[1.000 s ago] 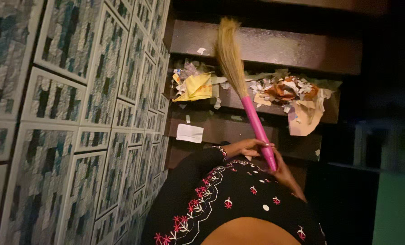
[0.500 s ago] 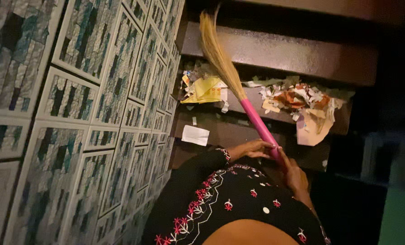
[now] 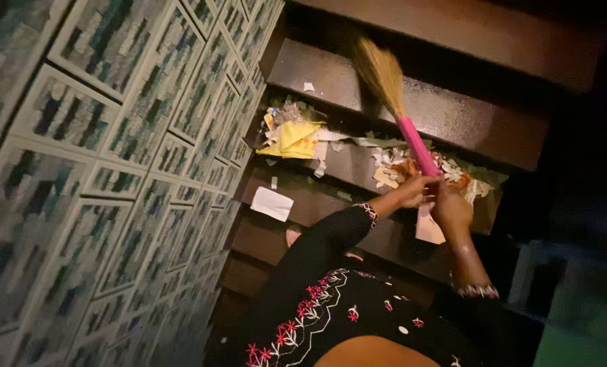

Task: The person sweeps debris from wooden stairs into a pile using a broom.

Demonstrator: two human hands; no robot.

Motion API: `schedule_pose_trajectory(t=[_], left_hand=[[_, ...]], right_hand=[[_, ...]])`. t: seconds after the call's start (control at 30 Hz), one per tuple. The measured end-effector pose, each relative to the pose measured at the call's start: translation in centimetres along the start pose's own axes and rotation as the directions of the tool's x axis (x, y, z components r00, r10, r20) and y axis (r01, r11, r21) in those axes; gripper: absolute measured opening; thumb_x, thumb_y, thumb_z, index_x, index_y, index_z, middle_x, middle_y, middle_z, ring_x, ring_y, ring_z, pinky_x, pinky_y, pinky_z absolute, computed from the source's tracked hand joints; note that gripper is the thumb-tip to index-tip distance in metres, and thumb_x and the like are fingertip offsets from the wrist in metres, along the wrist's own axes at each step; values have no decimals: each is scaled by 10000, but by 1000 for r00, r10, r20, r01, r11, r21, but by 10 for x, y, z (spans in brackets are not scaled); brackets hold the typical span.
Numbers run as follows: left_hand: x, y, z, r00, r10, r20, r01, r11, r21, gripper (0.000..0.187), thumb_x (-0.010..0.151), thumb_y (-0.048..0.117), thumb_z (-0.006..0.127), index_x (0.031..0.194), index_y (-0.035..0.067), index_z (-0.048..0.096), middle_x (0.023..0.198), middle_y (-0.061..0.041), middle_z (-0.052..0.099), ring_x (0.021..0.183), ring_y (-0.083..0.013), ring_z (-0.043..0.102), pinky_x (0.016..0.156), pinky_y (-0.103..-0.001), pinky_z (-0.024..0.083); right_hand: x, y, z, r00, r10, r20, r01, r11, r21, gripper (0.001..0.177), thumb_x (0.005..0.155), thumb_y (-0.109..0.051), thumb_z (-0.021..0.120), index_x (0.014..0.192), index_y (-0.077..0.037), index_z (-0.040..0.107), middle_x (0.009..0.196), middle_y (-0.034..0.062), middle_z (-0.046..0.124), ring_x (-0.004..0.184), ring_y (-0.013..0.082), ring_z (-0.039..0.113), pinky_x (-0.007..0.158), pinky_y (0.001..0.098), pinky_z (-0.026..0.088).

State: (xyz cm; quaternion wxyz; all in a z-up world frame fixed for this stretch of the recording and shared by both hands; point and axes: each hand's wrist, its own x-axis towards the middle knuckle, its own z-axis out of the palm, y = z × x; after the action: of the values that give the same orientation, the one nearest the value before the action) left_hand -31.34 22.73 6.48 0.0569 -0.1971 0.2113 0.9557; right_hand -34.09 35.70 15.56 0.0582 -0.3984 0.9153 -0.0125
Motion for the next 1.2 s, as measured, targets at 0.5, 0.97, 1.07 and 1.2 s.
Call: schedule_pose_trajectory(t=[0.5,0.97,1.07,1.2], left_hand=[[-12,12,-8,963,264,45,-234,912,-337,283,1025,326,558,1217,155,676,1100,-61,702,972,-271,685,900,-455,564],[-53,-130,8,940,299,-166,-317,943,-97,403,987,235,677,1338,191,484,1210,-41,636,1073,-215,637,919,-472,541],[-72,-161,12,966,181,-184,-164,981,102,598,910,218,726,1411,198,401,1274,-47,591,1106,-219,601,904,-487,517],[-70,-163,16,974,207,-95,-193,972,132,859,783,188,793,1482,208,295,1304,-71,559,1096,-248,601,891,-491,535]], right_hand=[[63,7,-27,879,-477,-17,466,865,-188,685,900,-126,591,1556,-259,447,947,152,732,716,355,721,552,471,577],[-132,59,-11,977,-89,196,81,996,44,783,993,-102,573,1639,-470,329,1122,160,705,892,378,726,735,514,588],[-185,52,11,982,28,189,-62,983,175,895,816,-129,704,1581,-410,334,1183,174,692,972,422,698,776,535,574],[-192,53,29,962,126,241,-198,933,301,978,761,-136,749,1620,-314,316,1269,209,672,1061,463,670,840,556,557]])
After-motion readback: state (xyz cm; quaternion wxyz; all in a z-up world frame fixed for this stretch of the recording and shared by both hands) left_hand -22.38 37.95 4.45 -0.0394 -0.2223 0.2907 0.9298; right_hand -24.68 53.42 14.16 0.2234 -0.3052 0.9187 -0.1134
